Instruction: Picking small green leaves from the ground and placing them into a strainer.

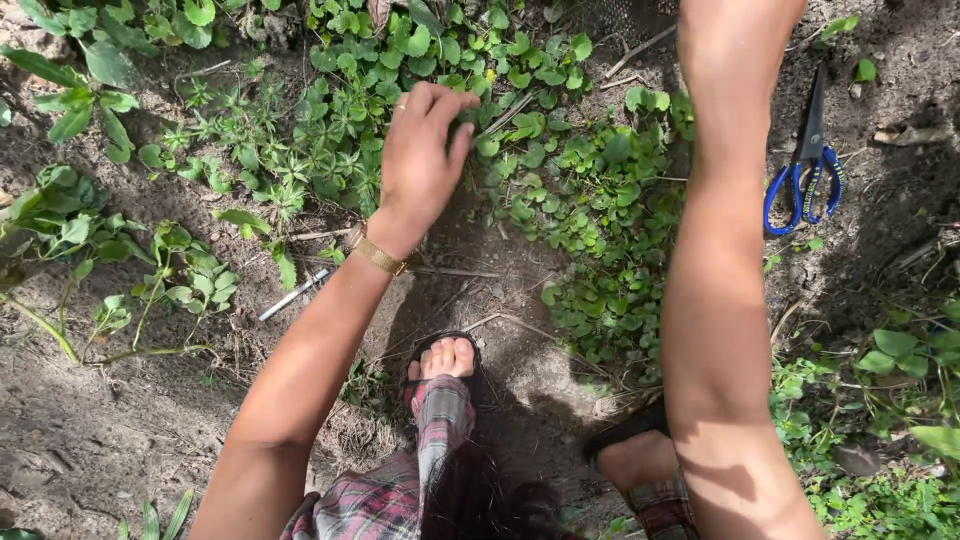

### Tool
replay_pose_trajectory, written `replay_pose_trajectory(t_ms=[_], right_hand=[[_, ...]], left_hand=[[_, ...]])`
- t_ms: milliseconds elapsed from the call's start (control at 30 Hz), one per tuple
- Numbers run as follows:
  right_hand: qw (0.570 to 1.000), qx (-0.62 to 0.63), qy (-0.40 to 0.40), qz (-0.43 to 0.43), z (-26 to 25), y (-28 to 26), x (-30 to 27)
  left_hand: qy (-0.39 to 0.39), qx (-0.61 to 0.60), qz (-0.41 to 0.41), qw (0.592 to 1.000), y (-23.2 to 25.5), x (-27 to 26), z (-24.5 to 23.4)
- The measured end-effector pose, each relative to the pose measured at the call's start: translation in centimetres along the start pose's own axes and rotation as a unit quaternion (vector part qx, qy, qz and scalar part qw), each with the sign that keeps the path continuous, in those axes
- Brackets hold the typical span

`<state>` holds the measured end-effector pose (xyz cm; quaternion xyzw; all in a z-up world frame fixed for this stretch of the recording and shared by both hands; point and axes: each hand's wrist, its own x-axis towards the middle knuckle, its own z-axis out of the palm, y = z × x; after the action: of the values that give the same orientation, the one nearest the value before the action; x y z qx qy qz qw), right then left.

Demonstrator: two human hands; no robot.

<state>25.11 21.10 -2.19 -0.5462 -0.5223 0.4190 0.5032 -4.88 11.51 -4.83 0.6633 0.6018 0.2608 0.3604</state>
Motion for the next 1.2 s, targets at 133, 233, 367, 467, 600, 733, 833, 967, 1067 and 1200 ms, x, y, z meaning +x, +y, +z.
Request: replay_pose_trajectory(t_ms=[133,233,367,467,600,733,833,967,1067,1200], right_hand=[[0.952,-0.295,-0.072,-0.020,4.3,-2.9,-5.5],[0.952,-0.275,-0.101,0.090,8.1,-1.8,-10.9],[0.945,-0.302,-0.071,0.104,10.9,0.0,-13.1],[0.949,-0.303,-0.072,0.056,11.2,1.6,-13.7],[0.944,-0.298,-0.092,0.112,11.2,0.8,-13.2],[0.962,-0.191,-0.064,0.186,10.4,2.6,-14.3],[0.970,-0.099,-0.047,0.216,9.9,2.6,-14.8],[0.968,-0.016,-0.124,0.217,9.5,0.0,-16.9],[0.944,0.076,-0.115,0.300,8.1,-2.6,-20.8],[0.858,0.190,-0.063,0.472,3.9,-3.3,-28.3]], left_hand=[[-0.026,0.094,0.049,0.994,2.1,0.8,0.7],[-0.031,0.128,0.048,0.990,1.9,0.2,1.7],[-0.008,0.115,0.013,0.993,1.0,-0.4,1.8],[0.013,0.094,-0.009,0.995,0.7,-0.5,1.0],[0.021,0.086,-0.018,0.996,1.3,-0.6,0.2],[0.015,0.062,-0.020,0.998,2.5,-0.9,0.1],[0.015,0.054,-0.009,0.998,2.9,-1.3,-0.1],[0.002,0.053,-0.007,0.999,3.8,-2.0,-1.0],[-0.002,0.041,-0.004,0.999,3.7,-2.9,-0.9],[-0.046,0.037,0.008,0.998,4.7,-4.3,-0.8]])
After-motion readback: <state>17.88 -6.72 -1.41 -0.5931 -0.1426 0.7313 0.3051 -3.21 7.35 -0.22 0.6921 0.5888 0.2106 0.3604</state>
